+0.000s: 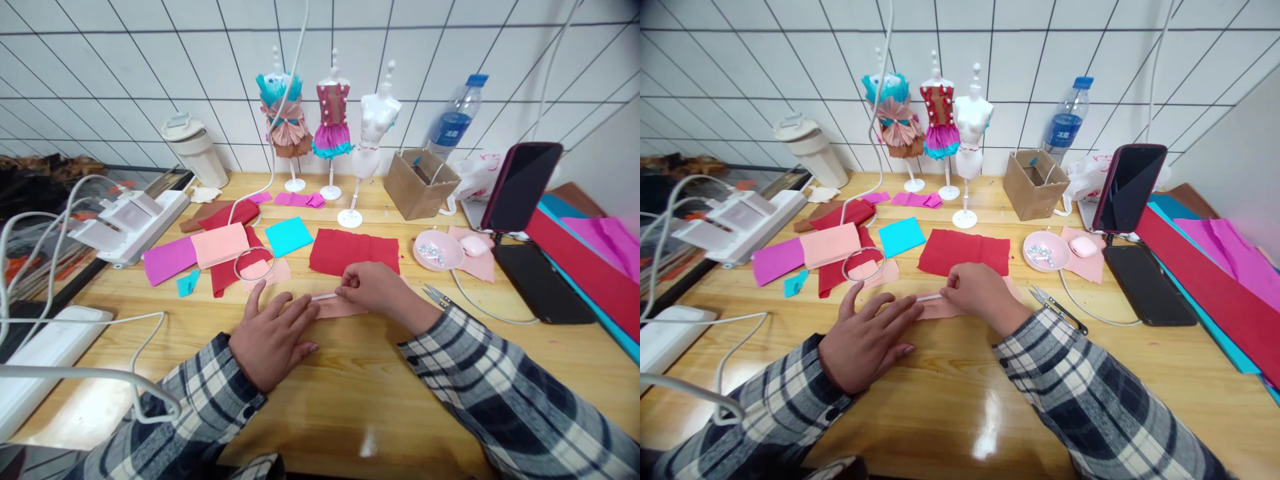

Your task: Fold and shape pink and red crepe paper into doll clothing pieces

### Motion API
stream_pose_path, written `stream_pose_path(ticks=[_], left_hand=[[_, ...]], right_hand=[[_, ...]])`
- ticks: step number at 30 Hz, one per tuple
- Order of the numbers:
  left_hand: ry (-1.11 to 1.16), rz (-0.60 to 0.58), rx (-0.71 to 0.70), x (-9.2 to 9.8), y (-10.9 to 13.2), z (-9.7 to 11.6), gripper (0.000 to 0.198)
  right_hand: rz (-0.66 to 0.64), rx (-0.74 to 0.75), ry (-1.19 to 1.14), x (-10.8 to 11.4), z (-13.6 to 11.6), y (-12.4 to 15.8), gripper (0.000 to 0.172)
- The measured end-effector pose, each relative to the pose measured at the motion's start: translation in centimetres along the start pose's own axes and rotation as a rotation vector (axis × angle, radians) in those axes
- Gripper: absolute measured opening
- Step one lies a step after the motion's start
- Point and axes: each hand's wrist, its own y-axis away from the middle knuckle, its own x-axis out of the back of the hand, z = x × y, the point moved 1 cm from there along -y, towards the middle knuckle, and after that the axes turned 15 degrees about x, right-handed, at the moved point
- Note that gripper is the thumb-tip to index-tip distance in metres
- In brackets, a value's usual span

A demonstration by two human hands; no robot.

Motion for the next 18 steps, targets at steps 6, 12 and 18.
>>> stream_pose_path(ticks=[6,12,18], left_hand=[[0.012,-0.017,0.016,-0.1,0.1,-0.1,0.053],[0.03,-0.149,-0.096,-1.1,0.3,-0.1,0.073],[0.006,-0.183,-0.037,-1.4,0.7,0.3,0.079]], right_hand=[[0.018,0.01,0.006,-0.2,-0.1,0.2,0.013],[0.022,0.021,0.011,-0.3,0.0,0.2,0.014],[0.028,0.026,0.009,-0.4,0.2,0.3,0.016]])
